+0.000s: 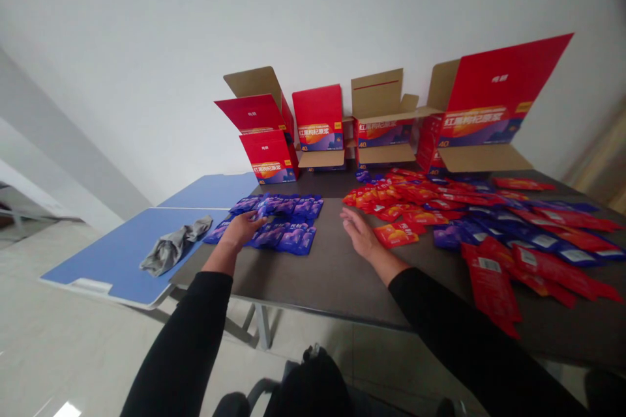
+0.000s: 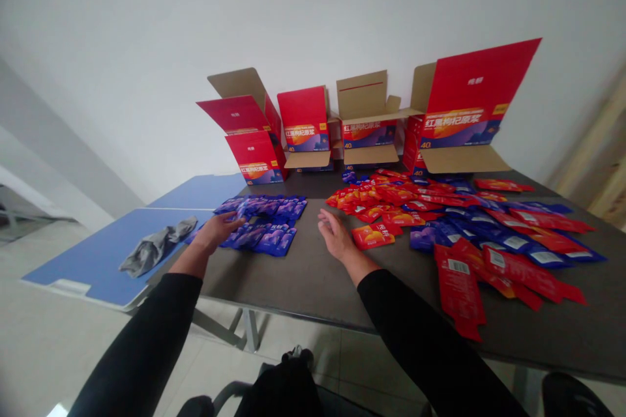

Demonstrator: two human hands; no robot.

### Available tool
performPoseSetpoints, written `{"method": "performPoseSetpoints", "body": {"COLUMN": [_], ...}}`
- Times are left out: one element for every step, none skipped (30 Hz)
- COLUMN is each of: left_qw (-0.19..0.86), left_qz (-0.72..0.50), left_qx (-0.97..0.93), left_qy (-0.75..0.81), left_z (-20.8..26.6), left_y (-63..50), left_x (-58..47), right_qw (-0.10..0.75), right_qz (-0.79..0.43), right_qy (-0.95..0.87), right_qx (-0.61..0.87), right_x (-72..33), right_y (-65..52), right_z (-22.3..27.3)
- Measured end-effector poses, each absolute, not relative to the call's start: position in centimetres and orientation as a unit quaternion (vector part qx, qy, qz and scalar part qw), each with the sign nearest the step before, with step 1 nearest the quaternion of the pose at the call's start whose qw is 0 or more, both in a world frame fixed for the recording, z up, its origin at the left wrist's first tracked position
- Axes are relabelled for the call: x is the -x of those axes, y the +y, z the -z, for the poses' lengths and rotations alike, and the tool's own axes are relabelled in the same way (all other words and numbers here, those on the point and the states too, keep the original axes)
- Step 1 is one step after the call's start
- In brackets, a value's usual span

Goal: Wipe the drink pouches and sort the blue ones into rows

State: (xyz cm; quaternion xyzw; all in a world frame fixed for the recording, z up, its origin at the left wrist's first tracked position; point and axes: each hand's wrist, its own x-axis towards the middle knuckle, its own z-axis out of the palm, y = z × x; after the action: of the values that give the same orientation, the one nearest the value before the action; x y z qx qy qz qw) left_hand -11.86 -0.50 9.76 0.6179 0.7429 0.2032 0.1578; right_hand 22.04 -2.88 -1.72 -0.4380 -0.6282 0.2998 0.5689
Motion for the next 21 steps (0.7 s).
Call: {"method": "performPoseSetpoints", "body": {"left_qw": [0.133,0.112,0.093,0.078,0.069,0.065,0.064,0.063,0.059,0.053,0.046,0.04,0.037,0.037,0.038,0.041,0.044,0.047,0.049,0.05,0.051], "left_qz": [-0.155,-0.107,-0.064,-0.03,-0.008,0.004,0.008,0.01,0.012,0.016,0.021,0.025,0.03,0.035,0.04,0.044,0.048,0.052,0.054,0.053,0.052], "left_qx": [-0.625,-0.634,-0.644,-0.653,-0.66,-0.665,-0.668,-0.67,-0.672,-0.672,-0.672,-0.67,-0.668,-0.669,-0.671,-0.675,-0.679,-0.682,-0.684,-0.685,-0.685], "left_qy": [0.754,0.758,0.756,0.752,0.748,0.744,0.741,0.74,0.738,0.738,0.739,0.741,0.742,0.741,0.739,0.735,0.731,0.728,0.726,0.725,0.725], "left_z": [-9.6,-9.4,-9.2,-8.9,-8.6,-8.3,-8.0,-7.7,-7.4,-7.1,-6.9,-6.7,-6.6,-6.5,-6.5,-6.5,-6.5,-6.5,-6.5,-6.5,-6.5], "left_y": [-0.5,-0.4,-0.3,-0.3,-0.2,0.0,0.1,0.2,0.4,0.6,0.7,0.9,1.0,1.1,1.2,1.2,1.2,1.1,1.1,1.1,1.0], "left_x": [12.9,13.7,14.2,14.6,14.9,14.9,14.9,14.8,14.6,14.5,14.3,14.1,14.0,13.8,13.7,13.6,13.6,13.5,13.5,13.5,13.4], "right_qw": [0.568,0.568,0.568,0.569,0.57,0.571,0.571,0.571,0.57,0.57,0.57,0.57,0.569,0.568,0.567,0.566,0.565,0.564,0.564,0.564,0.563], "right_qz": [-0.299,-0.298,-0.297,-0.297,-0.297,-0.298,-0.299,-0.301,-0.302,-0.302,-0.301,-0.299,-0.297,-0.295,-0.295,-0.295,-0.297,-0.299,-0.3,-0.301,-0.3], "right_qy": [-0.628,-0.627,-0.626,-0.625,-0.623,-0.622,-0.62,-0.618,-0.617,-0.618,-0.619,-0.622,-0.625,-0.627,-0.628,-0.629,-0.629,-0.629,-0.629,-0.63,-0.632], "right_qx": [0.44,0.443,0.444,0.444,0.445,0.446,0.447,0.449,0.45,0.45,0.448,0.446,0.445,0.444,0.444,0.444,0.444,0.443,0.442,0.441,0.44], "right_x": [-22.0,-22.0,-22.0,-22.0,-21.9,-21.9,-21.9,-21.9,-21.9,-21.9,-21.9,-21.9,-22.0,-22.0,-22.0,-22.0,-22.1,-22.1,-22.1,-22.1,-22.1], "right_y": [-2.9,-2.9,-2.8,-2.8,-2.8,-2.8,-2.8,-2.8,-2.7,-2.7,-2.7,-2.7,-2.7,-2.7,-2.6,-2.6,-2.5,-2.5,-2.5,-2.4,-2.4], "right_z": [1.7,1.7,1.7,1.7,1.8,1.8,1.8,1.8,1.9,1.9,1.9,1.9,1.9,1.9,1.9,2.0,2.0,2.1,2.1,2.2,2.2]}}
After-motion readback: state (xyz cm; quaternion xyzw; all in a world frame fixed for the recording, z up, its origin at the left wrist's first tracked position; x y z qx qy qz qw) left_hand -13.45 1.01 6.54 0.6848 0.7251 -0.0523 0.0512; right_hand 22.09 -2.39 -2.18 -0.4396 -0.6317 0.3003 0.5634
